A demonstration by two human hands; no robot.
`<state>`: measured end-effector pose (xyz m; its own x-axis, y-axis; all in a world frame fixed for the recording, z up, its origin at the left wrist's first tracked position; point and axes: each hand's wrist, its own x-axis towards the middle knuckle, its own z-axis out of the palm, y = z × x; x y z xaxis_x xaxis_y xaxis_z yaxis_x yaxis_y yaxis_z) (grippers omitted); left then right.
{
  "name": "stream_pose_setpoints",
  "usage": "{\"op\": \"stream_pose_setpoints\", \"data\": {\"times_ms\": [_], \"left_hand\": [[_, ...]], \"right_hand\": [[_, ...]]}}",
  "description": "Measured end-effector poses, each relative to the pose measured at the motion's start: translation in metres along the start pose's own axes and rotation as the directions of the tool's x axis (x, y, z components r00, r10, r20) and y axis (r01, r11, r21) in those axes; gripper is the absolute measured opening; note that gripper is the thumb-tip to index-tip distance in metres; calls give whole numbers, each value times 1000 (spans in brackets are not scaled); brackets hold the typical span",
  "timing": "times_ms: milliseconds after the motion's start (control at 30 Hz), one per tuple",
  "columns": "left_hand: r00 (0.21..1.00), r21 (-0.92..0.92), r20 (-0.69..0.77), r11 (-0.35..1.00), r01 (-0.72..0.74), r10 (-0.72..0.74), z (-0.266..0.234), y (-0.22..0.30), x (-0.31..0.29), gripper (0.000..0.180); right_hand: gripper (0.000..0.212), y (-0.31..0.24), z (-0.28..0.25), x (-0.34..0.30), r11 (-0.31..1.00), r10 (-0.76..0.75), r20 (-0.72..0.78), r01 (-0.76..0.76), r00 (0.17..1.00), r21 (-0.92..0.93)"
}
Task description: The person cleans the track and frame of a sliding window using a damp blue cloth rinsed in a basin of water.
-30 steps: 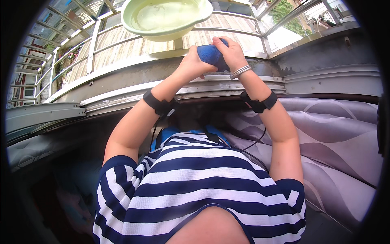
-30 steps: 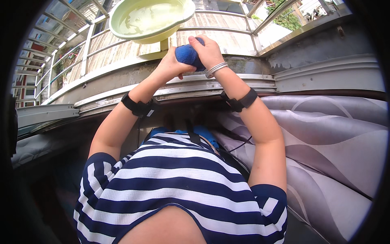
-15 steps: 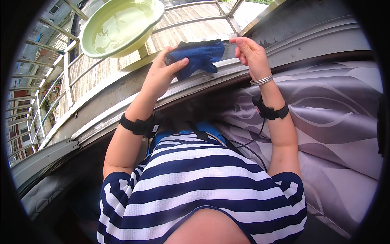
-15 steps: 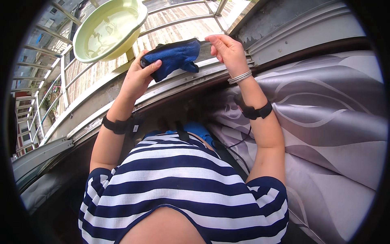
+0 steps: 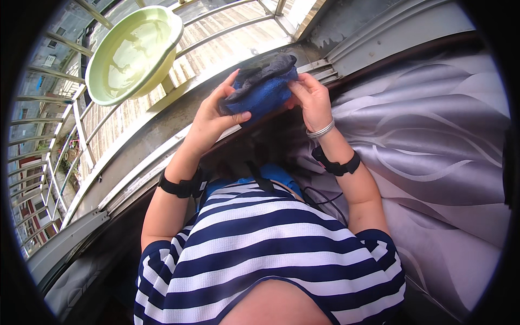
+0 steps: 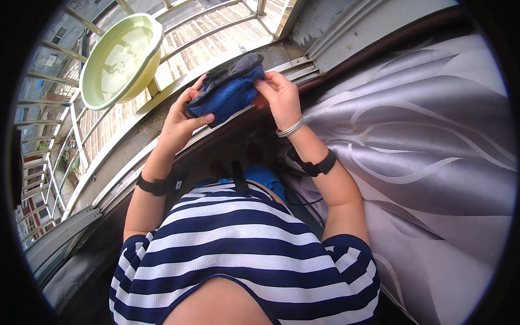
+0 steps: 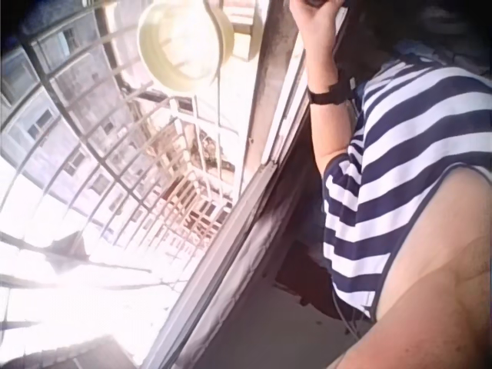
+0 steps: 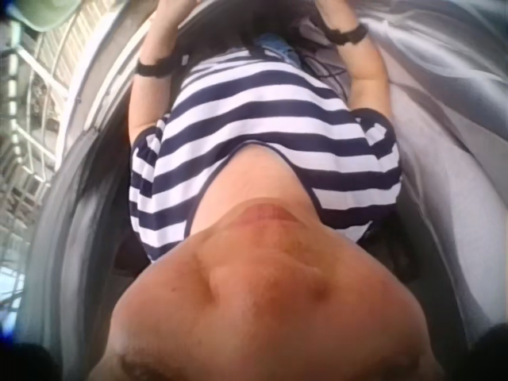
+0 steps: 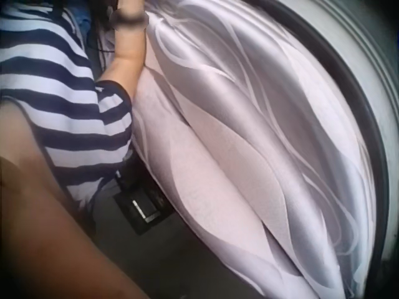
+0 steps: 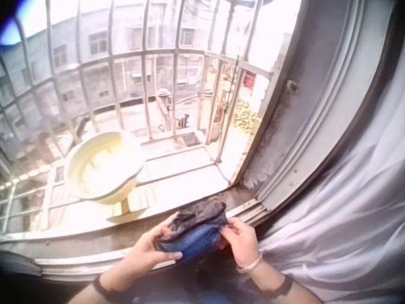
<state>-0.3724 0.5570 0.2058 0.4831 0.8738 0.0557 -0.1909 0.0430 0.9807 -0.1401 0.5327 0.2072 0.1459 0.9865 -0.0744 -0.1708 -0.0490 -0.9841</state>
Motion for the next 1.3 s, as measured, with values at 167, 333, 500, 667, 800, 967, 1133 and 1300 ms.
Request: {"op": "stream_pose_setpoints", "data": {"times_ms": [167, 333, 500, 667, 800, 967, 1133, 1300], "left_hand": [[987, 64, -163, 998, 21, -10, 0, -7, 0, 24], [989, 76, -138, 994, 72, -61, -4, -9, 5, 34], [985, 206, -48, 964, 169, -163, 4, -24, -1, 31], [983, 393, -21, 903, 175, -182, 1, -25, -5, 29], [972, 464, -74, 855, 232, -224, -5, -22, -13, 29], [982, 452, -137, 875, 176, -127, -11, -34, -19, 21], [994, 537, -96, 838, 93, -49, 5, -20, -10, 39], [983, 701, 145, 690, -183, 113, 31, -17, 2, 72]], "right_hand": [[13, -27, -26, -5, 898, -387, -221, 311, 895, -312], [31, -4, -103, 34, 481, -540, -260, 40, 801, -876], [68, -11, -62, 53, -6, -60, -388, -389, 920, -921], [73, -1, -91, 77, 418, 173, -335, -377, 926, -827], [62, -7, -78, 64, 532, 200, -270, -336, 942, -777], [61, 27, -67, 47, 561, 44, -167, -163, 985, -812], [53, 11, -47, 28, 648, 195, -88, -196, 977, -736], [68, 1, -2, 9, 637, 337, 24, -209, 941, -742]]}}
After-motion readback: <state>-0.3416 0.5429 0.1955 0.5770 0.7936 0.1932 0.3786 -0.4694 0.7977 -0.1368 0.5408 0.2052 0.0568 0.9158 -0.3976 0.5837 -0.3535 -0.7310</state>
